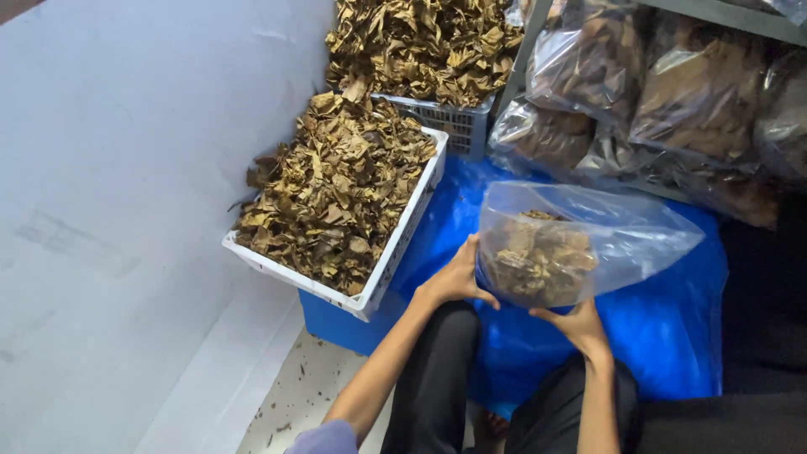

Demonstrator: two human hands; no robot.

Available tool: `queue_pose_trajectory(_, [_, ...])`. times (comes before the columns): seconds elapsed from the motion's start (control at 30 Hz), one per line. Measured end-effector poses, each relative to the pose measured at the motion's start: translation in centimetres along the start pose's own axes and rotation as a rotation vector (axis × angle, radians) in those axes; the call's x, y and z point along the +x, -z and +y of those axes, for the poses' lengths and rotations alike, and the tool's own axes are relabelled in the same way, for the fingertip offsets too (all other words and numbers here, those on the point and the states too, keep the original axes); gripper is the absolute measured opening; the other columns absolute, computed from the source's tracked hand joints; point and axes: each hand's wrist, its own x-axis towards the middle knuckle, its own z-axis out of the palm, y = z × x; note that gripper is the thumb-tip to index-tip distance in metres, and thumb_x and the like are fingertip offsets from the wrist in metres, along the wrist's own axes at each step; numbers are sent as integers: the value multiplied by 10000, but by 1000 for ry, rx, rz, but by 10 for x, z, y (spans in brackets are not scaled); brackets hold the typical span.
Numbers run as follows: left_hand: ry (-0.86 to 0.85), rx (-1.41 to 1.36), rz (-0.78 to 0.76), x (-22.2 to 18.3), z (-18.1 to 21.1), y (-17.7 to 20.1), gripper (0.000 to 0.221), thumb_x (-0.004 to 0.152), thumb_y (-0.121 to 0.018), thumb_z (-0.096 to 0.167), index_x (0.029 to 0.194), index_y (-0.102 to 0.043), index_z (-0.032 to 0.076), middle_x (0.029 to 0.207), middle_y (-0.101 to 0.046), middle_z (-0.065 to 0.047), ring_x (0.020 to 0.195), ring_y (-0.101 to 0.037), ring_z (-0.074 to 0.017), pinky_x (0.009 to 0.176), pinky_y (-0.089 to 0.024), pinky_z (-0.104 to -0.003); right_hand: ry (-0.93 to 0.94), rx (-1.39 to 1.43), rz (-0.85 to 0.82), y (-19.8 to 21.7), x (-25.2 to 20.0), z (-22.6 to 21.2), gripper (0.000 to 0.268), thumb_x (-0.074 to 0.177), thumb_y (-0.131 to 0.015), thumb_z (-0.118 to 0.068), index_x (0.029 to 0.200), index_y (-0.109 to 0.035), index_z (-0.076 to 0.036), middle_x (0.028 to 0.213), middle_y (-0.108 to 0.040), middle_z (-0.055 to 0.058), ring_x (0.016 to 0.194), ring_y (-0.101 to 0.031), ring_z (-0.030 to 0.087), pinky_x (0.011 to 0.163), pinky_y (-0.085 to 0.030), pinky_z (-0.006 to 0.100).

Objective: The person is manually transferring dried leaves from a storage crate into plastic bags for packing.

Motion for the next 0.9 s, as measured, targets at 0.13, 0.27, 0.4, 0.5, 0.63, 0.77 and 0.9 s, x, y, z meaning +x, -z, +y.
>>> queue_pose_trajectory(0.13, [-33, 142, -1, 8, -2, -11, 1226, 553, -940, 383, 1502, -275, -17, 1438, -409, -338, 1349, -400, -579, 1162, -345, -635, 114, -6, 45, 7, 18, 37, 1156, 590, -971, -220, 1541, -347, -20, 1482, -434, 248, 1384, -437, 427, 1118, -366, 597])
queue_pose_trajectory(0.27, [53, 149, 31, 27, -1, -20, 1262, 521, -947, 428, 1558, -269, 186, 1398, -463, -168, 1301, -490, -500, 1109, -428, -602, 79, -55, 2, 25, 22, -2, 1204, 640, -946, -236, 1611, -259, -51, 1605, -335, 221, 1497, -283, 400, 1212, -177, 600])
queue_pose_trajectory(0.4, [70, 137, 27, 36, 3, -18, 1387, 483, -967, 441, 1613, -196, 214, 1482, -425, -198, 1362, -451, -501, 1157, -390, -594, 143, -94, -9, 25, 34, 5, 1199, 607, -960, -238, 1589, -297, -51, 1594, -355, 241, 1505, -286, 359, 1240, -187, 546])
queue_pose_trajectory(0.5, [81, 108, 63, 27, 14, -23, 1246, 577, -935, 307, 1584, -224, 126, 1449, -423, -291, 1350, -429, -565, 1149, -372, -648, 76, 4, -15, 25, 37, 22, 1208, 649, -935, -162, 1620, -223, -67, 1604, -291, 274, 1469, -282, 474, 1115, -358, 649])
queue_pose_trajectory(0.63, [142, 131, 89, 25, -10, -30, 1441, 442, -971, 500, 1610, -182, 201, 1538, -348, -231, 1456, -347, -462, 1219, -266, -603, 108, -130, 21, 28, 43, 50, 1212, 609, -973, -286, 1582, -292, -41, 1510, -381, 304, 1418, -357, 497, 1117, -365, 651])
queue_pose_trajectory(0.77, [247, 128, 70, 19, -6, -27, 1497, 446, -989, 456, 1639, -108, 254, 1539, -332, -253, 1424, -376, -512, 1192, -322, -623, 167, -279, 110, 26, 29, 33, 1205, 572, -973, -441, 1534, -374, -32, 1388, -469, 311, 1363, -435, 498, 1138, -362, 631])
queue_pose_trajectory(0.9, [266, 114, 72, 25, -17, -32, 1374, 582, -952, 487, 1645, -116, 244, 1509, -389, -289, 1393, -415, -529, 1158, -363, -638, 79, -243, 93, 25, 31, 5, 1161, 709, -898, -444, 1579, -275, 6, 1428, -412, 374, 1330, -448, 552, 1033, -478, 633])
